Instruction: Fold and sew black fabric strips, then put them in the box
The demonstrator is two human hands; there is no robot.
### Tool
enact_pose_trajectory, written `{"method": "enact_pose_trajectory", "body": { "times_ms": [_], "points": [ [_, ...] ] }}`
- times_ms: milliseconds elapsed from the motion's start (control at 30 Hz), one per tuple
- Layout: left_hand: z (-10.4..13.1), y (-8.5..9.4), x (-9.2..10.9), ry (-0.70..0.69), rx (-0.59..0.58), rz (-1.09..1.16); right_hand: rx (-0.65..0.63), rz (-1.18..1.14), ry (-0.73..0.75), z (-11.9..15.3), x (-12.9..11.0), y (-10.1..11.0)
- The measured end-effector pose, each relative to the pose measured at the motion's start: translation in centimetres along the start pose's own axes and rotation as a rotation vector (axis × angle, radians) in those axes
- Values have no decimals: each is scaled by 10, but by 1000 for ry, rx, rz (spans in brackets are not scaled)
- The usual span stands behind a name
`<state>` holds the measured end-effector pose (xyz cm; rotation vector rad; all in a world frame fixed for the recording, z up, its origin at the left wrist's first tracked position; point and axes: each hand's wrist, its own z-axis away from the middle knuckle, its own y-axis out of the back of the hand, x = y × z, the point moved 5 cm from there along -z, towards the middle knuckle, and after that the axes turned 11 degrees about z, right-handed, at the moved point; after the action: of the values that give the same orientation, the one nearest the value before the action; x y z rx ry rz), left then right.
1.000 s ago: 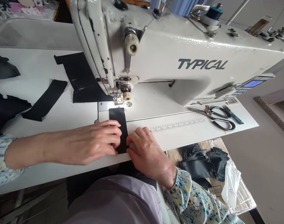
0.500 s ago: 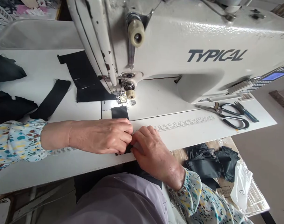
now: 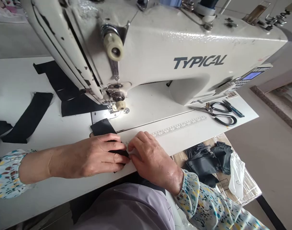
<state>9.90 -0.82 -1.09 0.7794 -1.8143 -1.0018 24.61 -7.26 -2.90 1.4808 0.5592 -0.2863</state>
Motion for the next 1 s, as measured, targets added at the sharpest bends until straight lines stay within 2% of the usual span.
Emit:
{"method": "enact_pose_trajectory", "body": {
  "times_ms": [67,167,333,467,600,733,1000],
  "points": [
    [2,-2,3,43,34,-25,10,-54,-32,1,3,5],
    [9,-2,3,181,177,-95,70,-71,-47,4,9,16],
    [21,0,-11,447,382,-320,145,124,134,-2,6,22],
    [17,5,-17,513,494,-373,148,229,239,-23,0,19],
    [11,4,-13,555,544,-396,139,252,301,-38,-4,16],
    [9,4,-10,590,562,-414,145,235,309,-39,-3,12],
    [16,14,-23,609,589,-397,182,337,336,-50,1,10]
  ]
}}
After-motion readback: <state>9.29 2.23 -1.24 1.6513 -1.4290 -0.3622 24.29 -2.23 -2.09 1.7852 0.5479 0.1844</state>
